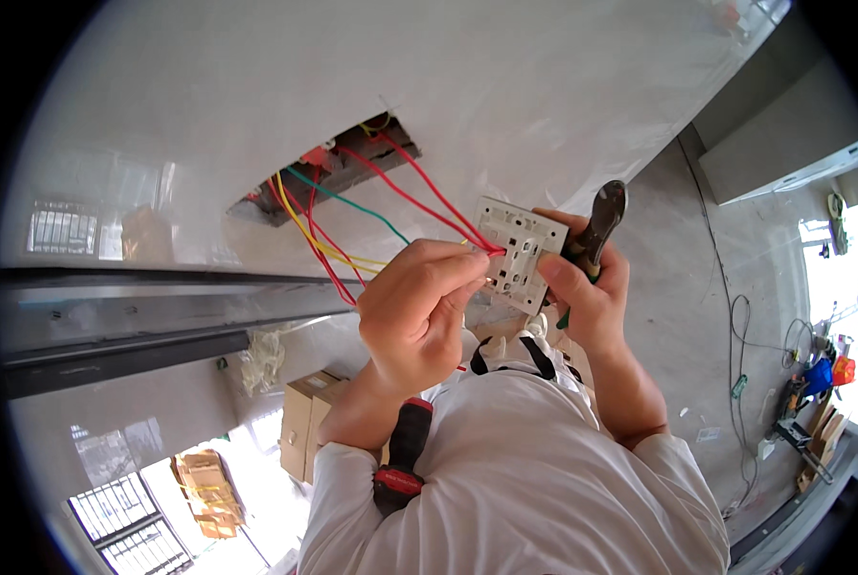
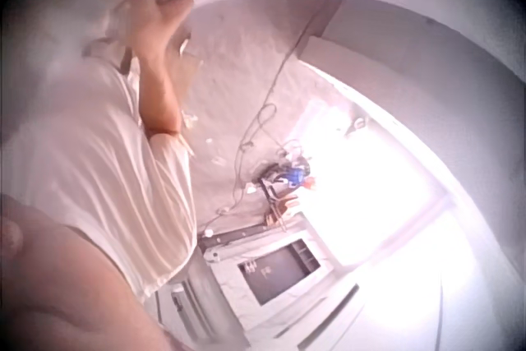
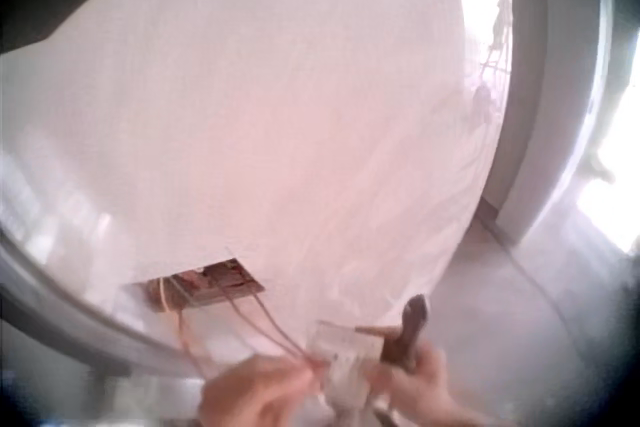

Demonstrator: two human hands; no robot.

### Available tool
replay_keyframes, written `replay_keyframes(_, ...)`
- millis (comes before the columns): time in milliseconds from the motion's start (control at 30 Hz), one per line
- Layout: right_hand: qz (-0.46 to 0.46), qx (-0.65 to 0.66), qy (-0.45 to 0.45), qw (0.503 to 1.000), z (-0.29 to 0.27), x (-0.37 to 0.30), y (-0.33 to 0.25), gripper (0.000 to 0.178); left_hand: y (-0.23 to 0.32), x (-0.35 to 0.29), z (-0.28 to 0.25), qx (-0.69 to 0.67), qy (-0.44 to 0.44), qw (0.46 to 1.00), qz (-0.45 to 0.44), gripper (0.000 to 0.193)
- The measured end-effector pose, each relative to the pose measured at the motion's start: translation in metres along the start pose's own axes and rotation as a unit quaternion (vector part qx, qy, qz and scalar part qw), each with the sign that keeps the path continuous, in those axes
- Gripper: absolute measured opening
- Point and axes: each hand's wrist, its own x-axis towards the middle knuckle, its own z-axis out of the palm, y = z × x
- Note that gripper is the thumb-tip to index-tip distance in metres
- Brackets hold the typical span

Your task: The person installs a wall electrical outlet by stripping and connecting multiple colored wires to the terminal screws. They use a cordless drill to tighten the screws and pliers to strip wire insulation, then tuck the wires into the wall cavity.

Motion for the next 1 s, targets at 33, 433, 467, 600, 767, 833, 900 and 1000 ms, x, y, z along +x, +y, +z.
replay_keyframes(33,0.006,0.014,0.002,1.0,0.001,0.0,0.0,0.046,0.0,0.001,-0.001,-0.002,-0.006,1.0,-0.001,0.022)
replay_keyframes(433,0.012,0.103,0.006,0.995,0.008,0.0,0.005,0.046,-0.008,-0.001,-0.003,0.013,-0.008,0.997,0.07,0.023)
replay_keyframes(467,0.011,0.101,0.01,0.995,0.009,-0.001,0.004,0.046,-0.008,-0.002,-0.002,0.02,-0.004,0.996,0.082,0.029)
replay_keyframes(600,0.003,0.09,0.02,0.996,0.009,-0.003,0.004,0.046,-0.008,-0.007,0.004,0.054,0.005,0.991,0.119,0.044)
replay_keyframes(767,0.006,0.085,0.021,0.996,0.008,-0.005,0.002,0.046,-0.008,-0.01,0.006,0.019,0.009,0.997,0.08,0.032)
replay_keyframes(833,0.011,0.085,0.011,0.996,0.008,-0.006,0.001,0.046,-0.007,-0.01,0.003,-0.029,0.008,0.999,0.029,0.026)
replay_keyframes(900,0.017,0.089,0.008,0.996,0.008,-0.007,0.002,0.046,-0.013,-0.02,-0.001,-0.101,-0.001,0.993,-0.062,0.019)
replay_keyframes(1000,0.017,0.077,0.003,0.997,0.008,-0.007,0.002,0.046,-0.025,-0.023,0.001,-0.199,0.009,0.972,-0.124,0.029)
